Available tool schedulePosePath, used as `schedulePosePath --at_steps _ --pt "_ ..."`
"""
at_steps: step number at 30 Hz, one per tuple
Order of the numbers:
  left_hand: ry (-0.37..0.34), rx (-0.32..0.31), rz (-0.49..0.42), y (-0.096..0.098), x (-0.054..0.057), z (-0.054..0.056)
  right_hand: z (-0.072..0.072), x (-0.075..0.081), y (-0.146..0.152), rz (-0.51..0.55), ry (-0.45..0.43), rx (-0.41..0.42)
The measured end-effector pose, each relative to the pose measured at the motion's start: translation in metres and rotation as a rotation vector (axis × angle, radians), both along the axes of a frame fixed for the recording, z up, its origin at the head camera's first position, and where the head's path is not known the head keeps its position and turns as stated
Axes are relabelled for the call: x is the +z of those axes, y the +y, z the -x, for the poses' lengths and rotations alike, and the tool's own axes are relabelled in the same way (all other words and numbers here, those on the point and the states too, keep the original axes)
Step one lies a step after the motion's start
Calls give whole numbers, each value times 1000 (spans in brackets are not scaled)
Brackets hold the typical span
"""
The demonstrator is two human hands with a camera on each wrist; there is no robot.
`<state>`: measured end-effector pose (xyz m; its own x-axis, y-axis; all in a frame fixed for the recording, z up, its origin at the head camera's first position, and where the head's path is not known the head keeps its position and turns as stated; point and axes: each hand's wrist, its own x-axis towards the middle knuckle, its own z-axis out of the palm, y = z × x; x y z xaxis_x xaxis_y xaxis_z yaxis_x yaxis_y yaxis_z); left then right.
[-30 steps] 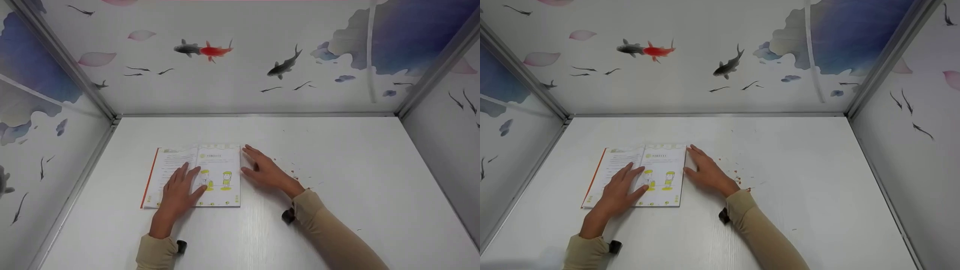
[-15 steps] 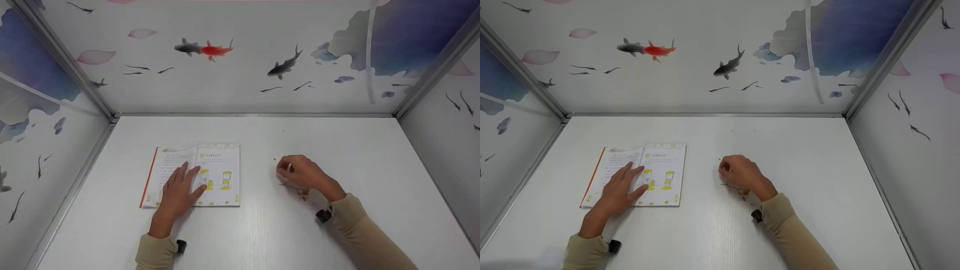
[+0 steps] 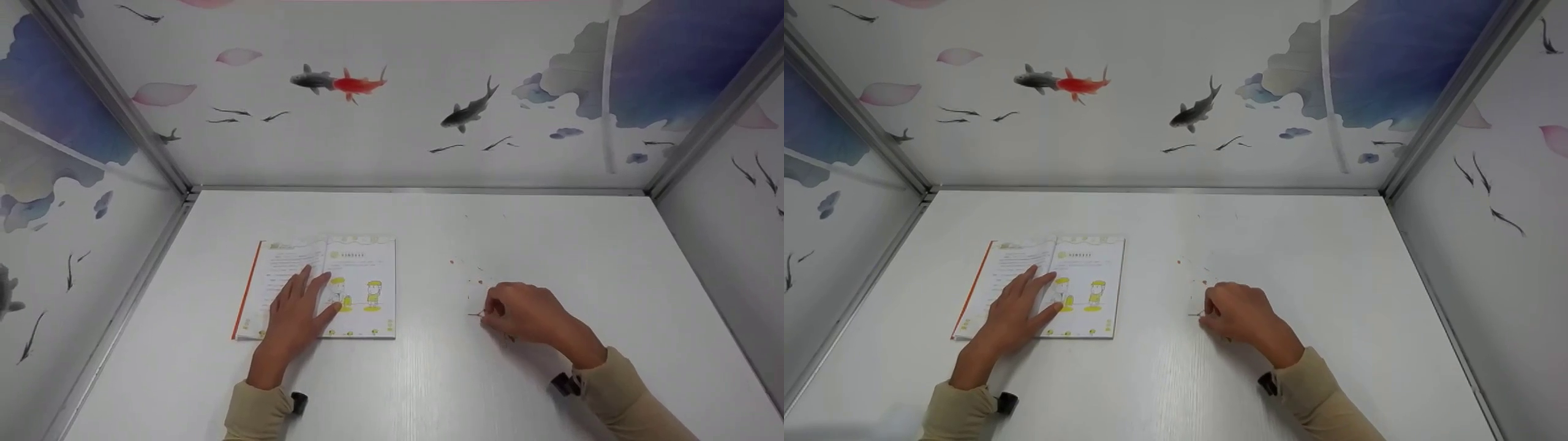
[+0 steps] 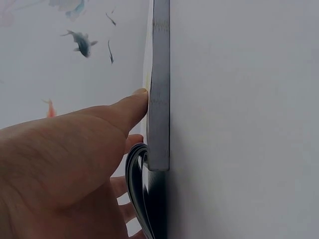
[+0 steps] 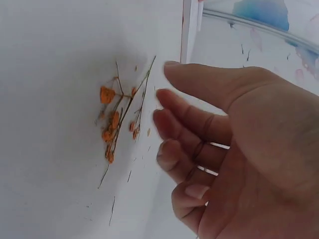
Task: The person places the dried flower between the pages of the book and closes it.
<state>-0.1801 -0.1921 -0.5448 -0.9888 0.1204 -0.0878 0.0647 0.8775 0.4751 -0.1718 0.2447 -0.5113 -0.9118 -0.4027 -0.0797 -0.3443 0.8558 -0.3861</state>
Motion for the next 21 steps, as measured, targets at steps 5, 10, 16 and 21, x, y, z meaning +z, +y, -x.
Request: schedulePosePath --at_steps 5,10,16,21 --pt "11 -9 -8 -1 -1 0 -8 -4 -4 -63 77 5" --pt "9 -7 2 0 -2 1 -10 -9 -10 -122 194 37" --pt "4 -6 1 1 0 0 -11 -18 -12 -195 306 71" --pt "14 -8 1 1 0 0 -7 -20 -15 -198 373 82"
